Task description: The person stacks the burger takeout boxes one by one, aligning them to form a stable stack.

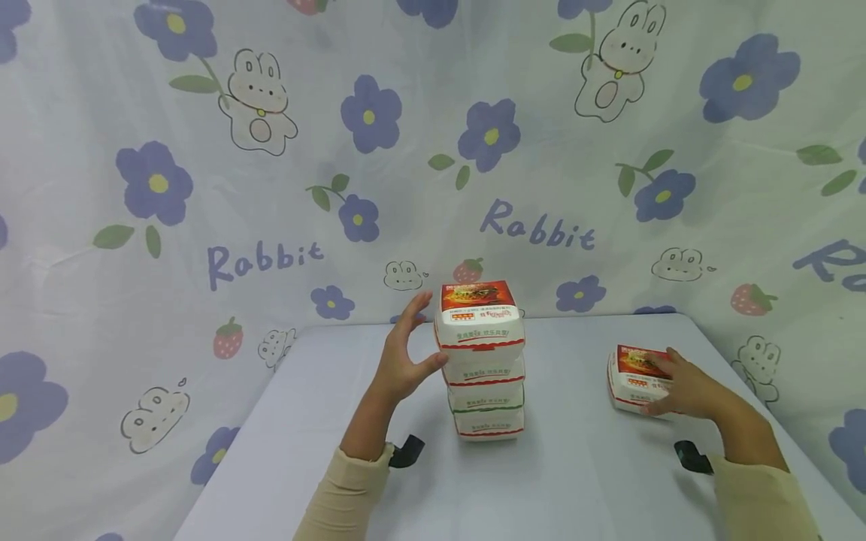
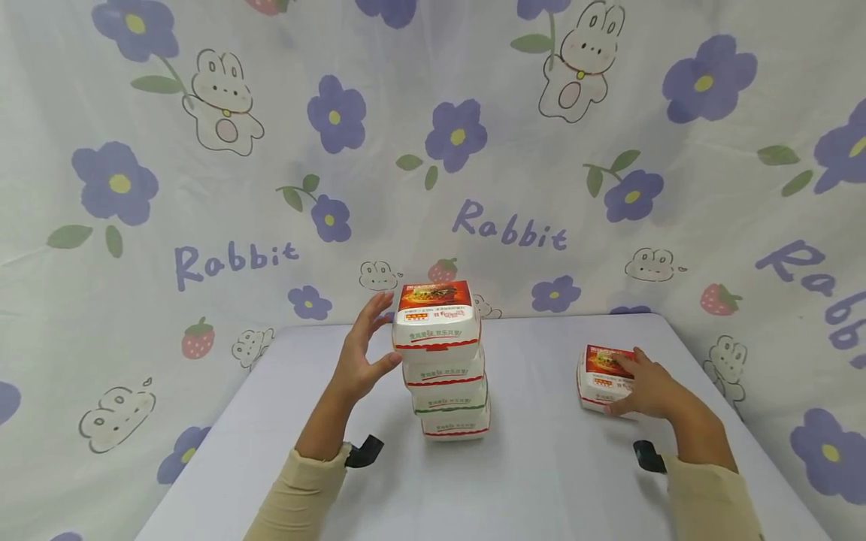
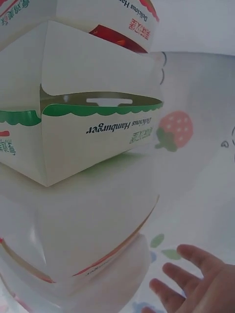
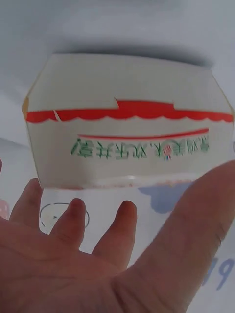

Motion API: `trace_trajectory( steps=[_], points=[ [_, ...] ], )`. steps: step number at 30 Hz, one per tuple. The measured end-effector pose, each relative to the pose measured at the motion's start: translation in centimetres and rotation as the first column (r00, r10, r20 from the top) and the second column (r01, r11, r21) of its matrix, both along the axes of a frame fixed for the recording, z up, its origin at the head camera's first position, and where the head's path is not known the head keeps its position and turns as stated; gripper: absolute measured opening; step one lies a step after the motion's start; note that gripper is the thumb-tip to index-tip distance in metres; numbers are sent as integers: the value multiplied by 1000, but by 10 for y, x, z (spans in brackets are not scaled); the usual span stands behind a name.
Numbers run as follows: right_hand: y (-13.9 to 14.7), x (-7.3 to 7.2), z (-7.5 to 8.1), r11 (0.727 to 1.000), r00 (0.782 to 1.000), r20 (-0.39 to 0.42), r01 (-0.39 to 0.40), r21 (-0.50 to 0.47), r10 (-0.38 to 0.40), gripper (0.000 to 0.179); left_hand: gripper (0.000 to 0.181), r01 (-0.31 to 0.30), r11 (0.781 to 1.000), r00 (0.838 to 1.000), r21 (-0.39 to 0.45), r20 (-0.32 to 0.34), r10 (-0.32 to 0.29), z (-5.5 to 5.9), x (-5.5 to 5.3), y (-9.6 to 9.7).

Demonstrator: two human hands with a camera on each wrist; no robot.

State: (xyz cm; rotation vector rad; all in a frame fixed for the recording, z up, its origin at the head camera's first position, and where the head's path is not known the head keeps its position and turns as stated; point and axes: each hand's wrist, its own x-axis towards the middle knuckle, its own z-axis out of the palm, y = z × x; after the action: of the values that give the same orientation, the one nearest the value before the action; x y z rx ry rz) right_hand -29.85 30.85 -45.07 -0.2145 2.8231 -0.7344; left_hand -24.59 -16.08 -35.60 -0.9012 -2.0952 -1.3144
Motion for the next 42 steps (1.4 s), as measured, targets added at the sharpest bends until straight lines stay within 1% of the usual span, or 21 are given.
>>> trace_trajectory(
  steps=[3,7,9,11,13,15,20,22,28,33,37,42],
  points=[
    [-1,-2,-7,999,1000,9,-12,33,12,121,95,-10,1000,1000,-5,-3,10,-9,-7,-2],
    [-6,-4,-12,998,1000,-14,-6,60,6,118,96,-24,1000,1000,-14,-19,23,-26,-23,-8],
    [-9,-5,-13,998,1000,-22,8,61,-7,117,95,-32,999,999,-21,-22,31,-29,-27,-10],
    [-13,-5,-13,998,999,-31,19,59,-17,115,94,-36,999,999,-21,-21,35,-30,-27,-10],
    [-17,-5,-12,999,999,-37,16,48,-14,113,94,-46,999,999,-25,-15,46,-29,-26,-10],
    [-21,-5,-12,999,999,-47,5,44,-3,113,95,-41,999,999,-16,-13,41,-26,-23,-8],
    [-30,-8,-14,998,999,-44,-6,60,9,116,92,-2,1000,1000,15,-5,2,-8,-4,-2],
    [-32,-9,-16,998,999,-33,-3,57,5,116,90,-2,1000,1000,14,0,2,-2,1,0],
    [-35,-11,-23,1000,1000,-17,2,24,-2,119,91,-4,1000,1000,10,-11,4,1,3,0],
    [-33,-16,-34,1000,999,-24,30,-6,-30,118,93,-3,1000,1000,11,-20,3,2,1,2],
    [-31,-19,-45,999,998,-48,37,-33,-39,115,93,-7,1000,1000,5,-18,7,5,1,4],
    [-29,-20,-50,998,995,-97,29,-62,-35,113,91,-21,1000,1000,-3,-16,21,6,0,5]
  ],
)
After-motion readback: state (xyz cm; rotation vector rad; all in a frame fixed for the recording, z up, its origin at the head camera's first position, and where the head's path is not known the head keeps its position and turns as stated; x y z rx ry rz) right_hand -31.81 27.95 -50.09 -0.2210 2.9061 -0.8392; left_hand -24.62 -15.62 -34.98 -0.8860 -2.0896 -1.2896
